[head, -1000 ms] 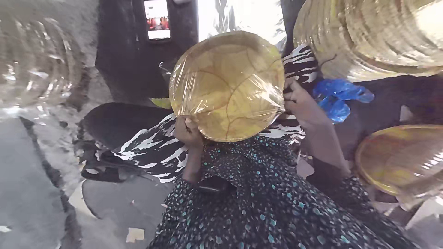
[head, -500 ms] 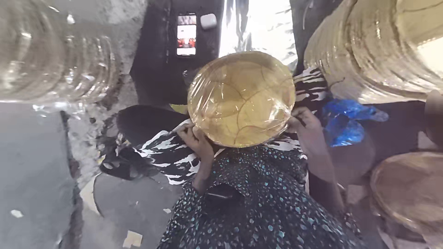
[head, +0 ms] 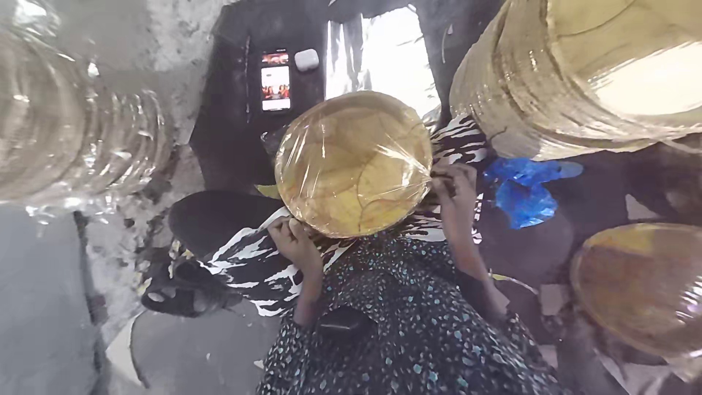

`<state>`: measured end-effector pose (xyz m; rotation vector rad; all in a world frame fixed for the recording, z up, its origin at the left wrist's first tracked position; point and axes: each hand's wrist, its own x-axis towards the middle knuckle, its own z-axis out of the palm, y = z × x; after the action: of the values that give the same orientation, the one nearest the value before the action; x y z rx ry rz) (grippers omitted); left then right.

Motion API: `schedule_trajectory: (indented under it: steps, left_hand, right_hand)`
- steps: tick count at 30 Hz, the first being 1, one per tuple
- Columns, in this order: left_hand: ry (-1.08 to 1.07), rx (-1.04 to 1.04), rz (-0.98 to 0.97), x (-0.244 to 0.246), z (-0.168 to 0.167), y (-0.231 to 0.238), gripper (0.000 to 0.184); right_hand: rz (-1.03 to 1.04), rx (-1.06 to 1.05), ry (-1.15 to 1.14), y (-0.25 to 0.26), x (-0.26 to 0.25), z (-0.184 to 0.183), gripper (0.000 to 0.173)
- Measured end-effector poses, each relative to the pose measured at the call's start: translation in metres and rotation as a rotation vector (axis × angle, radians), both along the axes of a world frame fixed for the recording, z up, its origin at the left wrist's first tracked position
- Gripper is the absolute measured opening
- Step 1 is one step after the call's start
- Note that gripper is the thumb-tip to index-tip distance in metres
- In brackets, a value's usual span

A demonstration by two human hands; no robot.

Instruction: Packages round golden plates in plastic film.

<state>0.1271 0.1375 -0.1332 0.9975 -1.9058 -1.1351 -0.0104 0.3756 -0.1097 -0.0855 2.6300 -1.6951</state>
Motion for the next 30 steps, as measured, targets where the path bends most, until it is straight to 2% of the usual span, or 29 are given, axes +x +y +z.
schedule_trajectory:
  steps: [2,5,8,10,13,18,23,27,30]
  left_hand:
    - [-0.047,-0.029,-0.014,0.002,0.002,0.000,0.031]
    - [-0.188,-0.040,-0.041,0.009,0.013,0.001,0.033]
    - [-0.314,-0.016,-0.091,0.015,0.023,-0.003,0.036]
    - [-0.332,0.050,-0.106,0.019,0.028,-0.007,0.036]
    - [-0.321,0.168,-0.047,0.020,0.035,-0.008,0.029]
    - [-0.413,0.116,-0.095,0.024,0.036,-0.008,0.029]
    - [-0.466,0.155,-0.111,0.027,0.037,-0.009,0.027]
    - [-0.418,0.211,-0.122,0.029,0.037,-0.007,0.024]
    - [-0.368,0.279,-0.088,0.032,0.042,-0.007,0.023]
  right_hand:
    - [-0.041,-0.025,-0.037,0.003,-0.002,0.003,0.036]
    - [-0.141,-0.076,-0.024,-0.007,0.016,0.011,0.045]
    - [0.062,-0.065,-0.018,-0.026,0.051,-0.002,0.069]
    - [0.123,-0.123,-0.039,-0.030,0.058,-0.010,0.077]
    - [-0.013,-0.240,-0.006,-0.029,0.056,-0.012,0.075]
    - [0.180,-0.212,-0.112,-0.034,0.046,-0.013,0.066]
    - [0.136,-0.326,-0.264,-0.035,0.008,-0.014,0.053]
    - [0.019,-0.146,-0.253,-0.048,-0.024,-0.021,0.035]
    - [0.067,-0.026,-0.208,-0.052,-0.031,-0.021,0.034]
